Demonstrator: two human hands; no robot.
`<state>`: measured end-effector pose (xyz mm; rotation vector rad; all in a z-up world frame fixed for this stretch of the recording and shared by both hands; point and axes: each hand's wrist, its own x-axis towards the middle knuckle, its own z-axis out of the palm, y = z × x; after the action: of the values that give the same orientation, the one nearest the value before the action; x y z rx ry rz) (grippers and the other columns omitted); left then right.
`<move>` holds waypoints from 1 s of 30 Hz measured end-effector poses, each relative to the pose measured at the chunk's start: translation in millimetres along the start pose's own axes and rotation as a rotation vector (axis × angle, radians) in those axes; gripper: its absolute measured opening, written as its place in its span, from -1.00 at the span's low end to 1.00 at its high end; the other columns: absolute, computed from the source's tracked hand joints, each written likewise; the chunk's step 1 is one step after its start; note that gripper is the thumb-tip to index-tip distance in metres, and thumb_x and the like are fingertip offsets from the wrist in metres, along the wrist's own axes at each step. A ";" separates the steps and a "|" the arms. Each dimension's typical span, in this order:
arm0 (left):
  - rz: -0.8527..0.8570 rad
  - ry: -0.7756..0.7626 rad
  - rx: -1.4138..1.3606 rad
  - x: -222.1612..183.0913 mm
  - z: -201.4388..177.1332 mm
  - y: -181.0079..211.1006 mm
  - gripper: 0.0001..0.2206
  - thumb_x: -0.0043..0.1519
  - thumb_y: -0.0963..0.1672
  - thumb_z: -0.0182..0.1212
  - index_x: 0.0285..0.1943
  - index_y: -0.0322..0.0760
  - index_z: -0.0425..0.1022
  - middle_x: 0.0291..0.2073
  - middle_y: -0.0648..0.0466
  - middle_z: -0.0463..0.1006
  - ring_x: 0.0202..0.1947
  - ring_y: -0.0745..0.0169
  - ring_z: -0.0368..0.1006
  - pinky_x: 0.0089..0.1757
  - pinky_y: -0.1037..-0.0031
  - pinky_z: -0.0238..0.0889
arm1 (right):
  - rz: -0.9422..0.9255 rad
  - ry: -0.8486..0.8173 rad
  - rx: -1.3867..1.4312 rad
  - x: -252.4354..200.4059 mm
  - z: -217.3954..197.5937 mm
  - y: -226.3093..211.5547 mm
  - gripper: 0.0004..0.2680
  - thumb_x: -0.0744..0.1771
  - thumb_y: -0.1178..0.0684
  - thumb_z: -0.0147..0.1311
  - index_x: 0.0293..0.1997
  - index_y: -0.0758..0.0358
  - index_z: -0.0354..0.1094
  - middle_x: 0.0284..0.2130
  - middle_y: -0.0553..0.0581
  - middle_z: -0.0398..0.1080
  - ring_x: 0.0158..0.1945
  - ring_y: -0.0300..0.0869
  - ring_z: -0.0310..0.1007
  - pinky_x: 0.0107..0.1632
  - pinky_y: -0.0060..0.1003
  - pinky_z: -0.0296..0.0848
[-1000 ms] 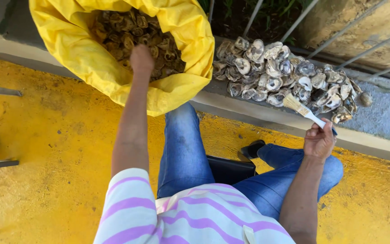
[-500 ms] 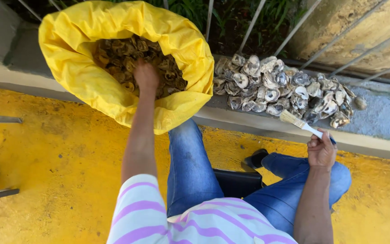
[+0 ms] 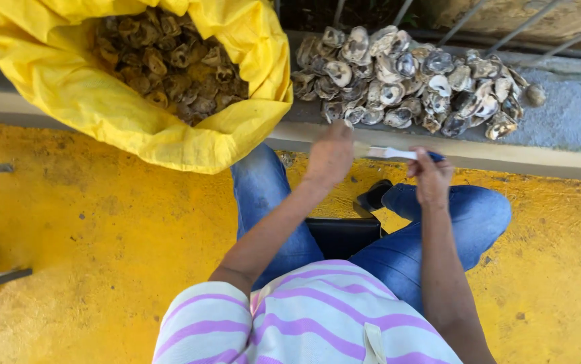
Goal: Cleaning oyster shells with a brush.
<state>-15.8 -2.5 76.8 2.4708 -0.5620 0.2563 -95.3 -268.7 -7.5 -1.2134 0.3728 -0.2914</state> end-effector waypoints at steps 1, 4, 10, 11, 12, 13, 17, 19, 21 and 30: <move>0.047 -0.052 0.016 -2.1 20.6 8.2 -0.86 0.12 -0.22 0.20 -0.18 -0.41 0.48 -0.16 -0.12 0.43 -0.23 -0.07 0.51 -0.20 0.19 0.44 | 0.012 -0.005 -0.016 -4.9 10.5 2.9 -0.89 0.39 0.15 0.18 -0.10 0.42 0.49 -0.41 0.17 0.50 -0.53 -0.26 0.39 -0.44 -0.40 0.40; 0.109 -0.145 0.020 -12.7 56.4 27.6 -0.86 0.13 -0.22 0.22 -0.17 -0.44 0.49 -0.12 -0.12 0.42 -0.13 -0.07 0.49 -0.10 0.18 0.43 | 0.000 0.018 -0.090 -18.2 25.7 5.0 -0.88 0.37 0.14 0.19 -0.12 0.42 0.48 -0.43 0.15 0.50 -0.54 -0.28 0.38 -0.45 -0.42 0.37; 0.150 -0.089 -0.030 -14.2 86.0 19.5 -0.76 0.07 -0.17 0.28 -0.17 -0.50 0.50 0.12 -0.26 0.38 0.09 -0.18 0.38 0.06 0.12 0.32 | 0.007 -0.011 -0.192 -19.7 30.5 -1.8 -0.86 0.37 0.11 0.21 -0.10 0.42 0.50 -0.46 0.09 0.48 -0.52 -0.32 0.38 -0.41 -0.45 0.36; 0.155 -0.072 -0.075 -14.5 91.9 12.3 -0.76 0.05 -0.15 0.30 -0.19 -0.48 0.50 0.18 -0.30 0.36 0.14 -0.22 0.35 0.10 0.11 0.29 | 0.021 -0.035 -0.209 -19.9 32.0 -2.7 -0.86 0.37 0.11 0.21 -0.10 0.41 0.50 -0.46 0.07 0.47 -0.51 -0.34 0.38 -0.41 -0.46 0.37; 0.161 -0.082 -0.073 -14.0 90.3 7.5 -0.76 0.05 -0.15 0.30 -0.19 -0.48 0.50 0.18 -0.30 0.36 0.14 -0.22 0.35 0.10 0.11 0.29 | 0.024 -0.026 -0.202 -18.6 32.5 -1.8 -0.86 0.37 0.11 0.21 -0.10 0.41 0.50 -0.46 0.07 0.47 -0.51 -0.34 0.38 -0.41 -0.46 0.37; 0.129 -0.157 -0.138 -13.3 88.5 2.4 -0.79 0.06 -0.13 0.31 -0.27 -0.42 0.48 0.18 -0.26 0.37 0.16 -0.22 0.34 0.11 0.12 0.28 | 0.040 -0.048 -0.235 -17.3 33.2 -0.7 -0.87 0.38 0.11 0.21 -0.11 0.40 0.51 -0.47 0.06 0.46 -0.51 -0.35 0.37 -0.41 -0.46 0.35; -0.029 -0.403 -0.301 -1.7 61.4 -1.7 -0.76 0.16 -0.08 0.31 -0.39 -0.35 0.41 0.06 -0.15 0.44 0.13 -0.14 0.39 0.11 0.15 0.29 | 0.077 -0.082 -0.280 -12.6 37.3 -4.7 -0.89 0.38 0.11 0.19 -0.14 0.37 0.52 -0.48 0.02 0.47 -0.52 -0.38 0.36 -0.41 -0.48 0.34; -0.075 -0.454 -0.332 -1.0 56.7 -7.2 -0.77 0.21 -0.10 0.29 -0.33 -0.37 0.39 -0.01 -0.14 0.45 0.08 -0.13 0.43 0.09 0.15 0.30 | 0.099 -0.076 -0.281 -9.9 35.9 -2.7 -0.88 0.38 0.10 0.18 -0.15 0.37 0.52 -0.49 0.03 0.46 -0.52 -0.38 0.35 -0.42 -0.47 0.34; -0.122 -0.497 -0.362 -4.5 61.4 -17.2 -0.78 0.26 -0.11 0.26 -0.28 -0.38 0.37 -0.08 -0.13 0.47 0.02 -0.11 0.46 0.08 0.14 0.32 | 0.116 -0.078 -0.283 -8.1 35.4 0.3 -0.88 0.38 0.10 0.18 -0.16 0.37 0.53 -0.50 0.03 0.45 -0.53 -0.38 0.35 -0.43 -0.47 0.33; -0.114 -0.392 -0.501 -19.5 72.4 -36.3 -0.77 0.08 -0.32 0.28 -0.15 -0.37 0.36 -0.10 -0.12 0.48 -0.02 -0.14 0.47 -0.01 0.15 0.36 | 0.136 -0.056 -0.322 -6.4 40.3 0.7 -0.87 0.37 0.09 0.20 -0.17 0.38 0.53 -0.52 0.05 0.46 -0.57 -0.37 0.35 -0.49 -0.47 0.32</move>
<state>-12.9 -11.4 -6.0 2.0520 -0.5588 -0.3821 -83.8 -231.5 4.8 -1.5010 0.4636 -0.0802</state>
